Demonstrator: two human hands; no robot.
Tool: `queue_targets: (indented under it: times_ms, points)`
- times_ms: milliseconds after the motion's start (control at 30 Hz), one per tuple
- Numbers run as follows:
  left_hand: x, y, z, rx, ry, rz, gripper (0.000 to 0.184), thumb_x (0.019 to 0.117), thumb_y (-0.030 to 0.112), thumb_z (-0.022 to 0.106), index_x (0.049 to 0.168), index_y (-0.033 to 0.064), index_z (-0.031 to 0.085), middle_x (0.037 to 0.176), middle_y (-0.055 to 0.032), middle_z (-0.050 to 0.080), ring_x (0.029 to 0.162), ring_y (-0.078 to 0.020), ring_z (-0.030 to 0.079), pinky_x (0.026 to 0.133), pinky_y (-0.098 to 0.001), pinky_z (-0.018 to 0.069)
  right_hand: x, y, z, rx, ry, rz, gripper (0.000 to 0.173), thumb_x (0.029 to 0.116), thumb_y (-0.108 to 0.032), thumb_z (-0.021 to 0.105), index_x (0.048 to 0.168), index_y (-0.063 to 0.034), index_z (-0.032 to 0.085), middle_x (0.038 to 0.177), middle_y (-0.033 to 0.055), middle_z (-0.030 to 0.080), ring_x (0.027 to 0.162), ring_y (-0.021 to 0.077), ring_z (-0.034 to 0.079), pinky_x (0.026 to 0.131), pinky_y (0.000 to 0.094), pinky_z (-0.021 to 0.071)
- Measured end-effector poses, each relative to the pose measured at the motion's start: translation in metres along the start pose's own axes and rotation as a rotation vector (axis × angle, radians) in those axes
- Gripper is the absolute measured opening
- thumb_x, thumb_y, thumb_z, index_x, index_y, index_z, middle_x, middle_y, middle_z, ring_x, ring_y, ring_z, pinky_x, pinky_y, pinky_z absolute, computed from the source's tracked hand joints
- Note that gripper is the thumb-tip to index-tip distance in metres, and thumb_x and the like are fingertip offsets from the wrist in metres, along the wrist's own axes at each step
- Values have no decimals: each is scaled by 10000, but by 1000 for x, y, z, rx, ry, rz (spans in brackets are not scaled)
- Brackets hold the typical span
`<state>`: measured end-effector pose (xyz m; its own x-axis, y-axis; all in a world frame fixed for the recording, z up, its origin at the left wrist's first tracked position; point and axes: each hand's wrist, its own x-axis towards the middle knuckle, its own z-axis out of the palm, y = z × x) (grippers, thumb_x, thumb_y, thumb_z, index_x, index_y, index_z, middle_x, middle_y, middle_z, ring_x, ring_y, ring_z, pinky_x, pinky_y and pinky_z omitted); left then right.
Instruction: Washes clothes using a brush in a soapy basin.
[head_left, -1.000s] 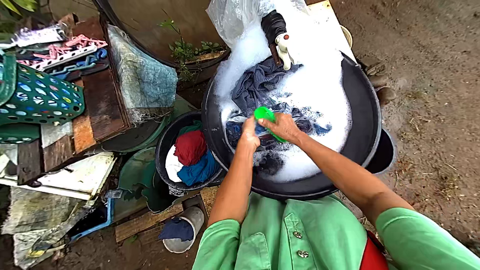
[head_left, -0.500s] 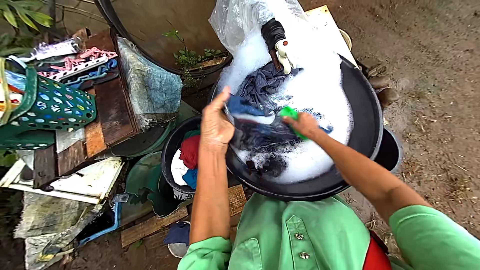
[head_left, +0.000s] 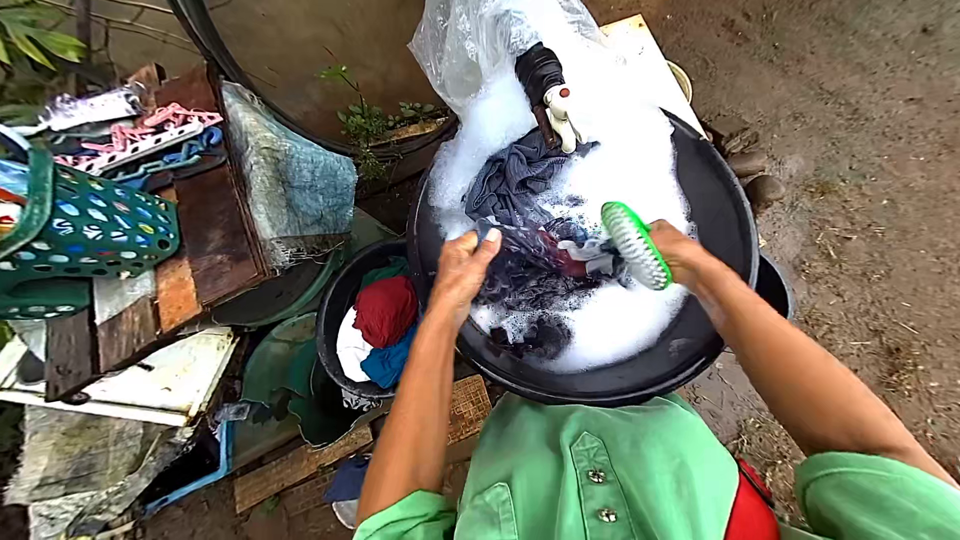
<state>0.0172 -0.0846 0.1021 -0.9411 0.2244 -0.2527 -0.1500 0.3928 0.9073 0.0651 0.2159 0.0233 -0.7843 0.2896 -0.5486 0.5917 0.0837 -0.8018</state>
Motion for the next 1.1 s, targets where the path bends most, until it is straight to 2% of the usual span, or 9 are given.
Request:
queue_targets:
  times_ms: [67,233,300,400,500,600,800,967,1100]
  points:
    - [-10,13,-28,-358,7,144,190,1065,227,517,967,176,672,889,91,697,823,-10,661,770,-246,580,-23,-22,-27,263,70,-212,256,1003,-58,477,802,-166,594,645,-96,645,556,-10,603,521,209,541]
    - [10,-12,-24,-922,-4,114,471,1063,597,358,1354,291,565,1247,69,687,1148,-94,664,957,-356,582,-39,-57,-68,488,219,-505,317,1005,-63,448,852,-288,611,732,-194,694,673,-95,643,638,133,567]
    - [15,-35,17,-786,-4,-203,449,1055,502,484,1385,203,541,1219,-9,677,1092,-144,658,912,-397,578,-21,-51,-64,199,290,-336,112,1007,-114,523,941,-151,606,729,-101,639,636,-16,610,609,224,562]
    - [22,-50,60,-194,-114,-457,421,960,130,716,1305,-53,558,1145,-193,650,1014,-234,633,908,-399,532,16,-25,-54,-142,233,-130,340,1047,-166,578,1317,40,600,1064,236,666,874,306,647,805,532,536]
    - [27,-40,62,361,-260,-327,434,1025,256,655,1201,-139,622,1246,-329,617,1227,-417,578,1077,-562,416,41,1,-34,-232,192,-4,425,1034,-154,612,1401,48,542,1210,298,636,1026,394,649,906,589,514]
    - [19,-34,54,146,-134,-107,288,1037,178,624,1076,-106,655,1019,-229,662,978,-288,626,922,-473,495,64,23,-14,-448,75,111,364,1016,-151,624,1235,135,573,1164,357,623,1071,476,633,921,648,486]
    - [-19,10,2,-487,-49,226,146,1004,97,597,1126,159,651,968,90,726,878,-16,691,822,-250,603,22,-9,-23,-229,40,-78,152,999,-62,603,1089,42,671,884,166,656,750,238,611,705,473,525]
    - [-35,6,-34,-441,7,337,714,717,6,850,1331,146,512,1136,76,719,1032,-38,692,916,-257,594,-46,-59,-69,277,144,-479,341,932,-27,487,751,-299,587,645,-205,658,571,-100,596,537,132,524]
    - [-21,-30,-30,67,294,85,490,889,8,759,1314,-87,536,1191,-176,660,1095,-187,654,978,-371,540,-8,-37,-62,2,269,-247,125,1034,-122,560,1032,-16,624,789,21,602,657,81,560,637,330,525]
